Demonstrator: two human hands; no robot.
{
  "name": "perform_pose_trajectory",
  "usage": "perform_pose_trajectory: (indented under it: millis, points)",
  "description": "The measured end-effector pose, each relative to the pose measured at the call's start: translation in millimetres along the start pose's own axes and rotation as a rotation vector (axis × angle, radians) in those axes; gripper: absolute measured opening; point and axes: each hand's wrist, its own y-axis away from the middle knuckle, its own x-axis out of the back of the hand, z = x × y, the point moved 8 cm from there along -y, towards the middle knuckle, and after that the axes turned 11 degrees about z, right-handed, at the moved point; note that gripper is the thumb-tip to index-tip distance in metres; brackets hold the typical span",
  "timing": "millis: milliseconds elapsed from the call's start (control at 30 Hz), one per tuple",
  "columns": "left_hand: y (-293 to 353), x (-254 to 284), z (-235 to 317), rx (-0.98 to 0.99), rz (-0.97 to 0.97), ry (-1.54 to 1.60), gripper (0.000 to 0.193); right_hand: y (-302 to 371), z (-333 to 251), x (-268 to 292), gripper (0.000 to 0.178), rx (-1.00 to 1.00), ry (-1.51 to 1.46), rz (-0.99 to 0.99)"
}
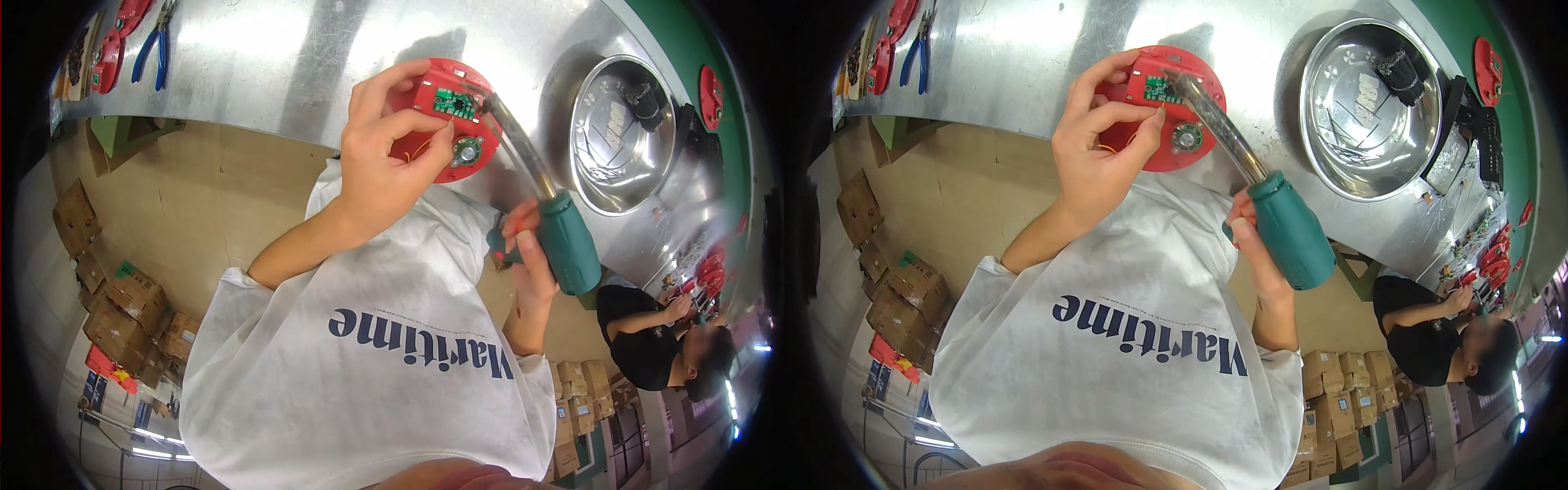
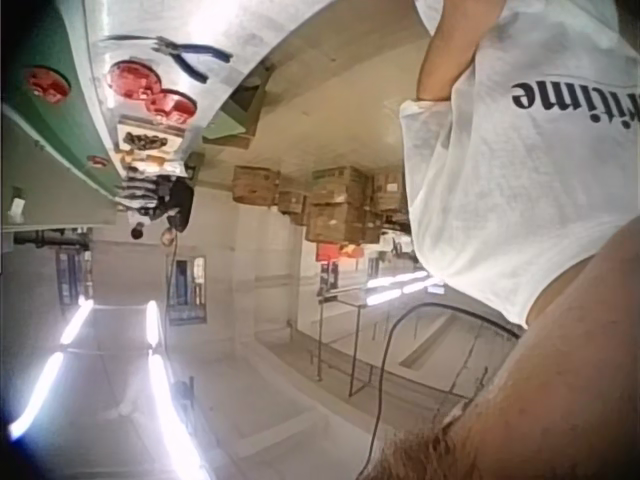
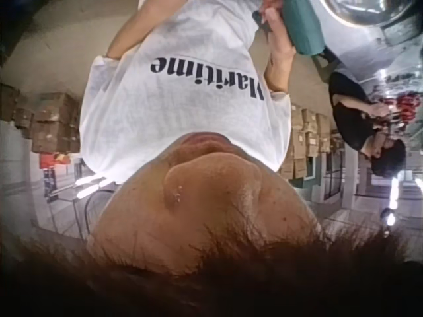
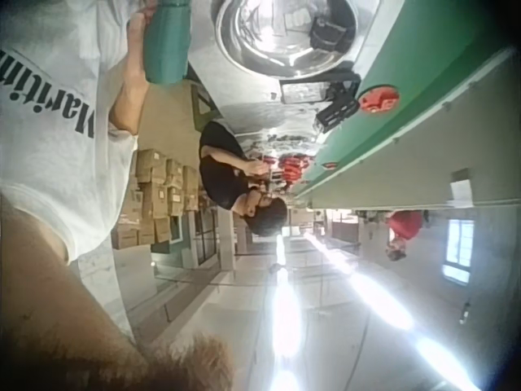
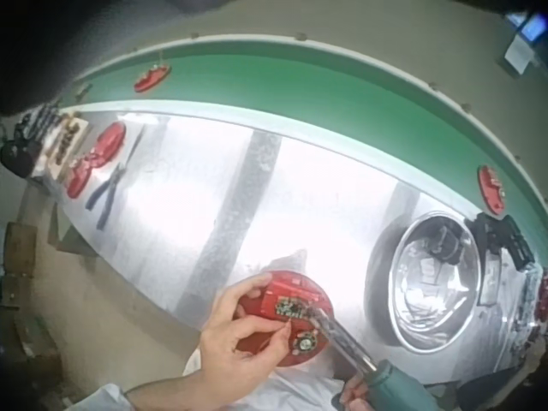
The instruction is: Solder electronic components onto a small circular red printed circuit board.
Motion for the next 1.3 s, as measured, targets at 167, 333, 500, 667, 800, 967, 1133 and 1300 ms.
perform_pose_trajectory:
  millis: [167,333,500,667,800,967,1133,1300]
  points:
    - [-1,-1,-2,0.022,0.003,-0.015,0.006,3,6,17,0.019,-0.027,0.174,0.046]
    - [-2,-2,-2,0.024,0.006,-0.005,0.006,5,16,30,0.022,0.026,0.298,0.039]
    - [-2,-2,-1,0.025,0.005,-0.019,0.007,3,15,29,0.020,0.053,0.312,-0.001]
    - [-4,-2,-1,0.032,0.004,-0.025,0.006,2,18,32,0.018,0.108,0.387,-0.036]
    - [-3,-2,-1,0.034,0.005,-0.024,0.006,3,22,40,0.015,0.167,0.510,0.038]
    - [-3,-2,-2,0.039,0.007,-0.022,0.006,4,25,40,0.019,0.207,0.547,0.043]
    - [-4,-3,-4,0.053,0.000,-0.031,0.005,4,23,35,0.019,0.183,0.532,0.052]
    - [-6,-4,-2,0.063,-0.017,-0.034,0.005,5,13,36,0.017,0.250,0.594,0.080]
